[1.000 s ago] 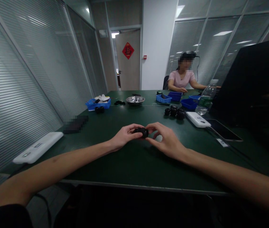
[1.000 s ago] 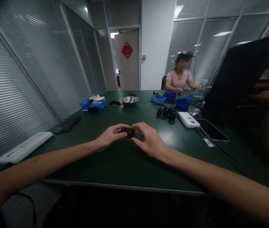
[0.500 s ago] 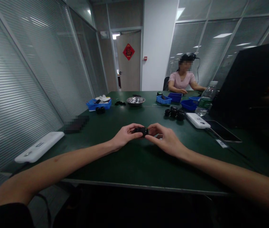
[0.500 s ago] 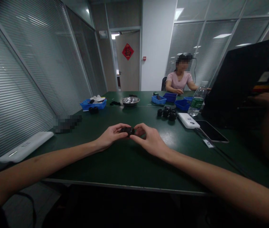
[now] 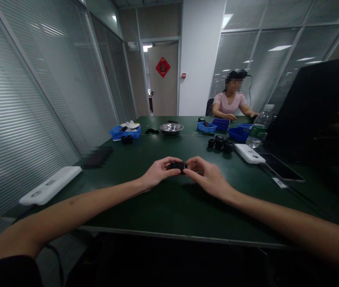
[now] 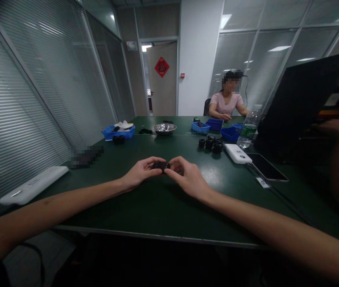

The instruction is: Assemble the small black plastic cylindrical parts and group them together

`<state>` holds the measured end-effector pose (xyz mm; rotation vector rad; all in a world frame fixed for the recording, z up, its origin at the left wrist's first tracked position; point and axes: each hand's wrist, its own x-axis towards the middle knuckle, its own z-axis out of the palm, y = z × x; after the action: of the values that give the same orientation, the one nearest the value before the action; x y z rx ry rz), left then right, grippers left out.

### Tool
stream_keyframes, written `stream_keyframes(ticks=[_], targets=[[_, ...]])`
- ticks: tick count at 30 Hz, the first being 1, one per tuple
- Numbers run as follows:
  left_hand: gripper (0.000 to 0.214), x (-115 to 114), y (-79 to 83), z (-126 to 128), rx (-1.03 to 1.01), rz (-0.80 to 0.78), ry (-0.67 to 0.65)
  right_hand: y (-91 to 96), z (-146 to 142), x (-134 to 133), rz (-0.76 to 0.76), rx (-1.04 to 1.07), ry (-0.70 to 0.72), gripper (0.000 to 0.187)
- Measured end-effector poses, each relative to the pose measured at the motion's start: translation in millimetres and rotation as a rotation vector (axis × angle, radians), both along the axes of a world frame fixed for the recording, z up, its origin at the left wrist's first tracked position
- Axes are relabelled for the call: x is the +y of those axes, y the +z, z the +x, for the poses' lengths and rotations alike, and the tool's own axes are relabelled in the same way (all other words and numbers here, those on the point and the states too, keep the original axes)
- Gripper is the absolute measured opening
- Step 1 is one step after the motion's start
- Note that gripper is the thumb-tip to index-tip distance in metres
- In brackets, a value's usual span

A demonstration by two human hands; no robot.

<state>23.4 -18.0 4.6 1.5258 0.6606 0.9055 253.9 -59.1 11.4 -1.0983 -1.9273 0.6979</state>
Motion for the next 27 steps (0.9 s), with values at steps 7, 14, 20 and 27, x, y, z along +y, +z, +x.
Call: stream_keyframes(ticks=[7, 14, 20, 27], targets=[[0.046, 0.9, -0.9, 1.0, 0.015, 0.025, 0.005, -0.3, 0.4, 1.1, 0.103, 0.001, 0.064, 0.033], [0.047, 0.5, -0.1, 0.2, 0.023, 0.038, 0.009, -5.6, -0.3, 3.7, 0.003, -0.001, -0.004, 0.03], [0.045, 0.5, -0.4, 1.0, 0.031, 0.057, 0.026, -5.1, -1.5, 1.4, 0.09, 0.032, 0.07, 0.031], [0.047, -0.9, 0.2, 1.8, -0.008, 0.018, 0.021, -4.8, -3.2, 1.8, 0.008, 0.036, -0.005, 0.03]])
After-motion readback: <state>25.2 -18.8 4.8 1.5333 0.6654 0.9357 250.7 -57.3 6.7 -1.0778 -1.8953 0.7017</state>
